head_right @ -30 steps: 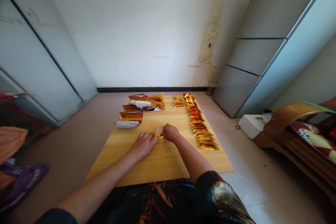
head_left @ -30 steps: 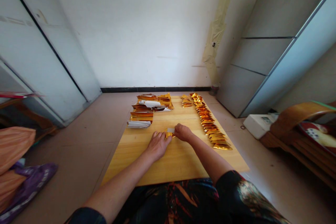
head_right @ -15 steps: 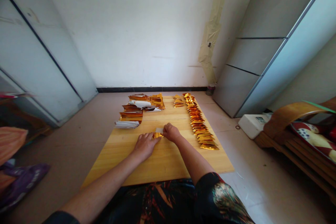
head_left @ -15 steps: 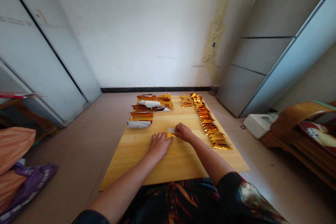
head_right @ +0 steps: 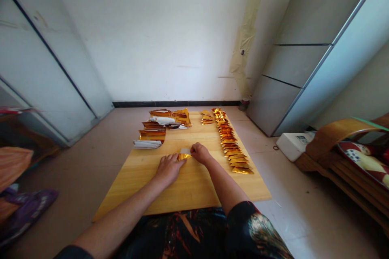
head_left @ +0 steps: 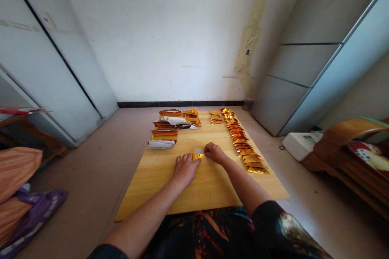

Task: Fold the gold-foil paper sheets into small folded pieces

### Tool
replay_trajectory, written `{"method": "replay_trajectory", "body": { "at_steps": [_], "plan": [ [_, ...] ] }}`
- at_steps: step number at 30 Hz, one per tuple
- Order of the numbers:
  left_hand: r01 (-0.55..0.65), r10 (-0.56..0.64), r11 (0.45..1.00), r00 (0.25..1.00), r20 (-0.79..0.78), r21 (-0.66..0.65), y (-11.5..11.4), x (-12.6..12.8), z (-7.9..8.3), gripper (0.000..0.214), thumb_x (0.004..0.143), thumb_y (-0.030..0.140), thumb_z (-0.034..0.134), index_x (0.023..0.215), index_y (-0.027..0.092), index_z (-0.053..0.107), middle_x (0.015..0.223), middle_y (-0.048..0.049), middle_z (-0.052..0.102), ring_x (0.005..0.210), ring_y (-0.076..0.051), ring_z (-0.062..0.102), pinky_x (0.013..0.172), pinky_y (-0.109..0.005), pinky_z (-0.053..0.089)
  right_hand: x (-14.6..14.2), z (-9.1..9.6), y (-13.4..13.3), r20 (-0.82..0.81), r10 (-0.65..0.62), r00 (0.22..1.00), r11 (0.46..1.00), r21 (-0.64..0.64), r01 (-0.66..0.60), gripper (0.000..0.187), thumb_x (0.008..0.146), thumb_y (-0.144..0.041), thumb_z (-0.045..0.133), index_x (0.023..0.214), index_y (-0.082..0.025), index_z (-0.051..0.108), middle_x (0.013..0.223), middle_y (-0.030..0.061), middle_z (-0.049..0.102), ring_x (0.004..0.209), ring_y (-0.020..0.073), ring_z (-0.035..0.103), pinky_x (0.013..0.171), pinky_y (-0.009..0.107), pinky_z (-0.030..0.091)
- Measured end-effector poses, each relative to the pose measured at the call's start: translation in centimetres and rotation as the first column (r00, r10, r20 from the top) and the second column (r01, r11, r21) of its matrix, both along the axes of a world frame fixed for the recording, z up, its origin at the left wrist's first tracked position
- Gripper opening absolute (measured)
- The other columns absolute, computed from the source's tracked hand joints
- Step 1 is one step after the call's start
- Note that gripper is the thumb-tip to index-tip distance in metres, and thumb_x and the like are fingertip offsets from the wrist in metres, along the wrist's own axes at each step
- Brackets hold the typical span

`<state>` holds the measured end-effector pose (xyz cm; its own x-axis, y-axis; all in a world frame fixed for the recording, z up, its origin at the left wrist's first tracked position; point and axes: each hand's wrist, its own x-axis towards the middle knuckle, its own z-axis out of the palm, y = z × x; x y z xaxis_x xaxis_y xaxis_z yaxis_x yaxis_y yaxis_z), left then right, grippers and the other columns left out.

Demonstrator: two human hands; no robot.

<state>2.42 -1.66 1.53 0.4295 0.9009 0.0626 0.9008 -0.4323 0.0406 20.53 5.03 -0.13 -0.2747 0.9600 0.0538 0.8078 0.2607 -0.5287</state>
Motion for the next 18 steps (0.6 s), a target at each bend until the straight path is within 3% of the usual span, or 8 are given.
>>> {"method": "replay_trajectory", "body": {
  "at_steps": [3,7,15,18],
  "plan": [
    [0.000,0.000,1.000,1.000,0.006,-0.006,-0.1,0.0,0.1,0.038,0.092,0.022,0.036,0.121,0.037,0.056,0.121,-0.0085,0.056,0.110,-0.027,0.048,0.089,-0.042,0.035,-0.4,0.3,-0.3,-0.001,-0.047,0.999,0.999,-0.027,0.047,0.002,0.075,-0.015,0.064,0.075,-0.017,0.063,0.081,0.0001,0.056,0.072,0.0098,0.051,0.065,0.019,0.037],
    [-0.001,0.001,1.000,1.000,0.018,-0.008,-0.1,0.1,0.1,0.038,0.092,0.023,0.036,0.121,0.035,0.057,0.120,-0.0090,0.056,0.109,-0.027,0.048,0.088,-0.042,0.034,-1.1,0.5,-0.7,0.044,-0.108,0.993,0.994,-0.018,0.109,0.018,0.069,-0.028,0.073,0.079,-0.018,0.062,0.083,-0.0004,0.054,0.068,0.0096,0.048,0.060,0.020,0.034],
    [-0.006,0.006,1.000,1.000,0.028,-0.024,0.1,0.0,0.0,0.039,0.092,0.022,0.037,0.121,0.036,0.057,0.123,-0.0099,0.055,0.111,-0.029,0.047,0.089,-0.044,0.034,-0.2,0.1,0.1,0.035,-0.081,0.996,0.996,-0.021,0.082,0.012,0.069,-0.010,0.065,0.079,-0.017,0.063,0.084,0.0003,0.058,0.075,0.0107,0.052,0.067,0.020,0.038],
    [-0.003,0.004,1.000,0.999,0.035,-0.027,0.0,0.0,0.1,0.039,0.090,0.020,0.038,0.121,0.036,0.057,0.123,-0.0098,0.055,0.111,-0.028,0.047,0.089,-0.043,0.034,-0.2,0.4,0.2,0.049,-0.080,0.996,0.996,-0.033,0.082,0.007,0.072,-0.013,0.063,0.078,-0.017,0.064,0.084,0.0009,0.059,0.076,0.0108,0.053,0.067,0.020,0.038]
  ]
}}
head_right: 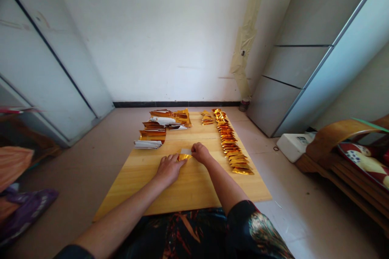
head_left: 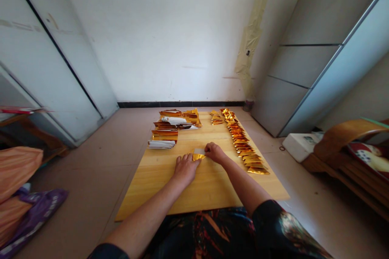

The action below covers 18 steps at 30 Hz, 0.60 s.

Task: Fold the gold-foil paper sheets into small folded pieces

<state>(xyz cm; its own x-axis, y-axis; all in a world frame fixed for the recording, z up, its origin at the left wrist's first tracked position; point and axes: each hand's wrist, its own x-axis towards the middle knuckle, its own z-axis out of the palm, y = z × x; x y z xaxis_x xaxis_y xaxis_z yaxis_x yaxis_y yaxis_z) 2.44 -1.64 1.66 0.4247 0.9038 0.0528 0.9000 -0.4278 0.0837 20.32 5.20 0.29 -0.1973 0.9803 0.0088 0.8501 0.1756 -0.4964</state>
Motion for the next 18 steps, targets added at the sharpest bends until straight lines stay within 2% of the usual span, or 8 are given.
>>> {"method": "replay_trajectory", "body": {
  "at_steps": [1,4,7,11,18],
  "plan": [
    [0.001,-0.001,1.000,1.000,0.003,0.000,0.0,0.0,0.0,0.039,0.090,0.020,0.038,0.120,0.036,0.057,0.122,-0.0096,0.055,0.111,-0.028,0.048,0.089,-0.043,0.034,-0.2,0.2,0.0,0.014,-0.008,1.000,1.000,-0.014,0.008,0.006,0.073,-0.018,0.066,0.078,-0.017,0.064,0.085,0.0010,0.060,0.075,0.0110,0.053,0.066,0.020,0.038],
    [-0.002,0.002,1.000,1.000,0.007,-0.001,-0.1,0.0,0.1,0.038,0.091,0.021,0.037,0.119,0.036,0.058,0.120,-0.0091,0.056,0.109,-0.027,0.048,0.088,-0.043,0.034,-1.0,0.9,0.0,0.104,-0.040,0.994,0.996,-0.070,0.047,0.025,0.067,-0.037,0.074,0.080,-0.019,0.064,0.088,0.0014,0.060,0.073,0.0123,0.054,0.059,0.021,0.036],
    [-0.003,0.003,1.000,1.000,0.003,-0.010,-0.1,0.1,0.2,0.037,0.092,0.023,0.036,0.119,0.035,0.058,0.120,-0.0091,0.056,0.109,-0.028,0.048,0.089,-0.043,0.034,-1.6,1.6,0.1,0.212,-0.029,0.977,0.994,-0.097,0.051,0.034,0.063,-0.044,0.076,0.084,-0.021,0.064,0.093,0.0023,0.061,0.076,0.0140,0.057,0.057,0.021,0.034],
    [-0.003,0.003,1.000,1.000,-0.007,-0.028,0.0,0.1,0.3,0.037,0.092,0.022,0.036,0.120,0.035,0.057,0.122,-0.0089,0.055,0.110,-0.028,0.047,0.089,-0.043,0.034,-1.8,2.1,0.3,0.275,0.001,0.961,0.993,-0.112,0.031,0.035,0.065,-0.047,0.075,0.086,-0.022,0.064,0.097,0.0032,0.063,0.082,0.0158,0.059,0.058,0.022,0.035],
    [-0.005,0.004,1.000,1.000,-0.011,-0.022,-0.1,0.1,0.3,0.038,0.092,0.023,0.036,0.121,0.037,0.057,0.124,-0.0083,0.054,0.110,-0.028,0.047,0.089,-0.044,0.034,-1.9,2.5,0.6,0.272,-0.049,0.961,0.986,-0.138,0.089,0.022,0.070,-0.038,0.070,0.085,-0.022,0.066,0.096,0.0028,0.066,0.083,0.0155,0.059,0.057,0.021,0.034]
  ]
}}
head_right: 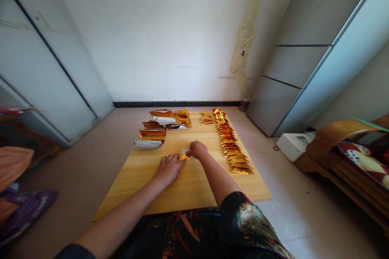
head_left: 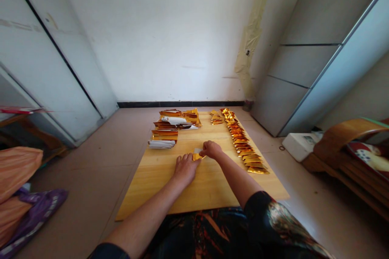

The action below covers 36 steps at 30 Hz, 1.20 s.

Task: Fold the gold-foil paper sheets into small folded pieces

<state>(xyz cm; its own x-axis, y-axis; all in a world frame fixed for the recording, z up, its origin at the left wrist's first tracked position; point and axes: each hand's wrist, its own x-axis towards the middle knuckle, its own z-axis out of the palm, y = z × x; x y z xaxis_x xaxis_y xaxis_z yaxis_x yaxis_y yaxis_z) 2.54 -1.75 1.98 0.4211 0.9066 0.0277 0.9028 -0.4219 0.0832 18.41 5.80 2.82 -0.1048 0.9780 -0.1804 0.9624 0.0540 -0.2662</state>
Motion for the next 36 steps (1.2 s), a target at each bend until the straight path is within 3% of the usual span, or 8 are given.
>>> {"method": "replay_trajectory", "body": {
  "at_steps": [7,10,15,19,27,31,36],
  "plan": [
    [-0.004,0.004,1.000,1.000,0.019,-0.007,0.2,-0.2,0.0,0.038,0.091,0.024,0.036,0.119,0.038,0.058,0.124,-0.0074,0.055,0.111,-0.027,0.047,0.090,-0.044,0.033,1.2,-0.5,0.3,-0.088,0.085,0.992,0.996,-0.009,-0.086,0.025,0.069,-0.041,0.071,0.083,-0.020,0.067,0.085,0.0008,0.064,0.074,0.0130,0.057,0.057,0.020,0.034],
    [0.008,-0.009,1.000,0.999,0.036,0.028,0.9,-0.8,-0.1,0.036,0.088,0.022,0.041,0.113,0.035,0.063,0.118,-0.0075,0.059,0.107,-0.027,0.049,0.090,-0.045,0.032,1.7,-1.0,-0.6,-0.081,0.175,0.981,0.983,0.076,-0.169,0.020,0.073,-0.032,0.069,0.089,-0.020,0.068,0.093,0.0019,0.062,0.077,0.0127,0.056,0.061,0.020,0.037],
    [0.028,-0.033,0.998,0.994,0.101,0.051,2.8,-1.9,-0.3,0.026,0.083,0.021,0.048,0.096,0.031,0.067,0.115,-0.0048,0.062,0.105,-0.025,0.053,0.090,-0.045,0.033,1.8,-1.0,-3.3,0.035,0.384,0.923,0.895,0.230,-0.381,0.023,0.090,-0.022,0.046,0.089,-0.021,0.069,0.097,0.0066,0.060,0.088,0.0166,0.054,0.077,0.026,0.039],
    [0.034,-0.048,0.995,0.986,0.157,0.092,3.6,-2.2,-0.7,0.019,0.081,0.021,0.051,0.089,0.028,0.067,0.117,-0.0032,0.063,0.109,-0.024,0.053,0.092,-0.045,0.033,1.1,-0.8,-5.3,0.090,0.355,0.930,0.893,0.262,-0.366,0.022,0.090,-0.024,0.046,0.090,-0.023,0.068,0.099,0.0088,0.062,0.094,0.0212,0.050,0.077,0.030,0.039],
    [-0.054,0.015,0.990,0.958,0.285,0.128,3.4,-1.6,-1.6,0.015,0.083,0.023,0.051,0.081,0.025,0.066,0.115,-0.0020,0.066,0.109,-0.020,0.056,0.093,-0.041,0.033,-0.6,-0.7,-7.2,0.051,0.403,0.914,0.866,0.302,-0.399,0.017,0.086,-0.027,0.051,0.088,-0.022,0.067,0.101,0.0057,0.063,0.095,0.0206,0.049,0.080,0.032,0.037],
    [-0.082,0.049,0.991,0.956,0.291,0.103,3.8,-1.3,-1.4,0.011,0.081,0.022,0.054,0.078,0.023,0.064,0.109,-0.0018,0.068,0.106,-0.020,0.057,0.094,-0.041,0.031,-0.7,-1.1,-7.1,0.007,0.435,0.900,0.855,0.311,-0.415,0.019,0.088,-0.025,0.049,0.089,-0.023,0.068,0.098,0.0048,0.065,0.093,0.0187,0.052,0.080,0.029,0.036],
    [-0.098,0.066,0.991,0.948,0.312,0.089,3.9,-1.4,-1.6,0.010,0.079,0.022,0.055,0.083,0.024,0.065,0.110,-0.0031,0.068,0.108,-0.021,0.056,0.095,-0.041,0.029,1.4,-2.3,-5.4,-0.078,0.515,0.854,0.822,0.328,-0.466,0.024,0.080,-0.023,0.061,0.103,-0.023,0.067,0.105,0.0043,0.064,0.096,0.0181,0.053,0.083,0.029,0.038]
  ]
}}
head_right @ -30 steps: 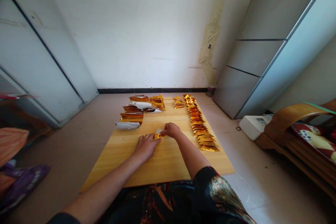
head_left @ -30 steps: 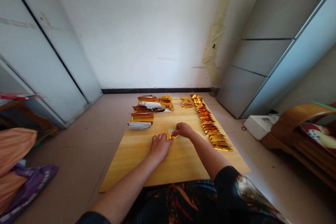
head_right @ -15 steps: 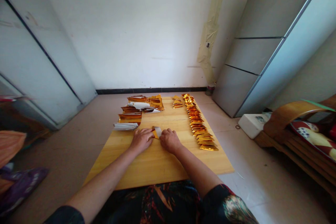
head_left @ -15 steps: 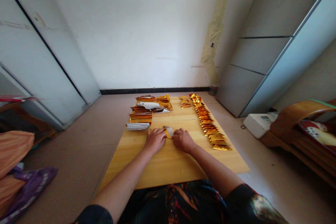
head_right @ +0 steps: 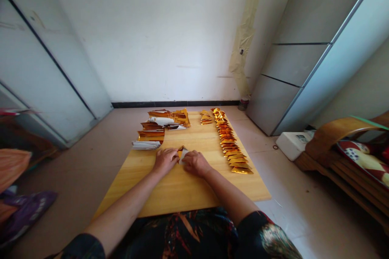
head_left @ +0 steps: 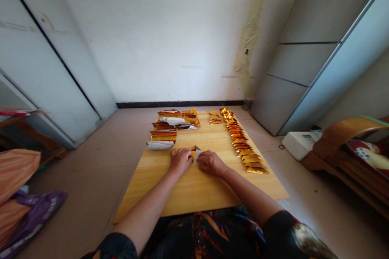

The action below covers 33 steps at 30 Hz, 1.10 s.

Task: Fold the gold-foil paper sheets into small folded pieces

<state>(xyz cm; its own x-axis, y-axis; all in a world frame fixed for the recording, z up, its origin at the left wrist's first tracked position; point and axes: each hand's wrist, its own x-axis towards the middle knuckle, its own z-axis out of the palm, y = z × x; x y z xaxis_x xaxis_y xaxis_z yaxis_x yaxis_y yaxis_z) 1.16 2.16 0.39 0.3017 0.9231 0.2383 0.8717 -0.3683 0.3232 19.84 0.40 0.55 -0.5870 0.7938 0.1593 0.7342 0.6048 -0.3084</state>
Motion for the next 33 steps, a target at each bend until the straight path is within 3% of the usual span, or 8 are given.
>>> {"method": "replay_trajectory", "body": {
  "at_steps": [2,7,13,17,20,25,29,33],
  "plan": [
    [-0.002,0.002,1.000,1.000,0.000,-0.014,0.0,-0.1,-0.1,0.012,0.080,0.023,0.055,0.085,0.025,0.065,0.111,-0.0029,0.068,0.109,-0.021,0.056,0.095,-0.042,0.029,1.0,-0.2,0.6,-0.035,-0.037,0.999,0.999,0.006,0.037,0.034,0.076,-0.030,0.067,0.109,-0.024,0.065,0.116,0.0062,0.060,0.102,0.0206,0.052,0.086,0.032,0.038],
    [0.028,-0.028,1.000,0.999,-0.023,0.003,-0.1,-0.3,-0.2,0.010,0.080,0.025,0.055,0.082,0.025,0.064,0.114,-0.0019,0.066,0.112,-0.022,0.054,0.098,-0.045,0.026,1.7,-0.2,1.0,-0.046,-0.064,0.997,0.997,-0.033,0.062,0.036,0.076,-0.038,0.069,0.110,-0.028,0.064,0.119,0.0058,0.058,0.107,0.0225,0.049,0.089,0.037,0.036],
    [0.030,-0.030,0.999,1.000,0.001,0.023,-0.2,-0.3,-0.3,0.011,0.081,0.023,0.053,0.086,0.025,0.063,0.113,-0.0020,0.066,0.111,-0.022,0.055,0.100,-0.048,0.025,1.1,-1.1,1.1,-0.148,-0.128,0.981,0.992,-0.009,0.128,0.042,0.072,-0.033,0.071,0.111,-0.021,0.061,0.122,0.0094,0.056,0.110,0.0232,0.049,0.092,0.038,0.036],
    [0.035,-0.035,0.999,0.999,0.000,0.022,-0.3,-0.3,-0.2,0.011,0.081,0.024,0.054,0.087,0.025,0.062,0.106,-0.0022,0.068,0.108,-0.022,0.055,0.100,-0.046,0.025,1.1,-1.2,1.1,-0.204,-0.196,0.959,0.981,-0.042,0.191,0.064,0.068,-0.030,0.071,0.127,-0.019,0.049,0.129,0.0118,0.051,0.118,0.0241,0.045,0.096,0.038,0.035],
    [0.022,-0.022,1.000,1.000,-0.001,0.013,-0.3,-0.3,-0.1,0.011,0.081,0.024,0.053,0.089,0.025,0.061,0.102,-0.0023,0.068,0.105,-0.021,0.056,0.101,-0.046,0.024,0.9,-0.6,1.0,-0.112,-0.220,0.969,0.975,-0.054,0.216,0.074,0.071,-0.038,0.068,0.137,-0.021,0.039,0.140,0.0126,0.041,0.125,0.0269,0.037,0.099,0.043,0.032],
    [0.038,-0.037,0.999,0.999,-0.017,0.030,-0.3,-0.3,-0.3,0.009,0.082,0.024,0.053,0.086,0.026,0.061,0.106,-0.0006,0.067,0.114,-0.021,0.050,0.102,-0.047,0.022,0.6,0.3,0.9,0.043,-0.082,0.996,0.997,-0.007,0.083,0.049,0.081,-0.043,0.058,0.127,-0.025,0.053,0.133,0.0092,0.051,0.122,0.0267,0.038,0.099,0.045,0.029],
    [0.058,-0.055,0.993,0.998,-0.033,0.102,-0.3,-0.4,-0.3,0.010,0.083,0.025,0.053,0.079,0.025,0.062,0.120,0.0000,0.061,0.119,-0.022,0.044,0.102,-0.046,0.021,0.7,0.5,1.1,0.056,-0.055,0.997,0.998,0.032,0.053,0.049,0.079,-0.042,0.063,0.124,-0.026,0.056,0.139,0.0097,0.044,0.122,0.0278,0.038,0.096,0.045,0.031],
    [0.115,-0.109,0.988,0.992,-0.069,0.099,-0.3,-0.4,-0.1,0.013,0.085,0.024,0.052,0.081,0.025,0.064,0.101,-0.0020,0.065,0.102,-0.020,0.050,0.091,-0.038,0.031,0.8,0.2,1.6,0.026,-0.007,1.000,1.000,0.018,0.006,0.034,0.079,-0.036,0.066,0.112,-0.028,0.065,0.129,0.0073,0.052,0.116,0.0242,0.043,0.094,0.039,0.034]
  ]
}}
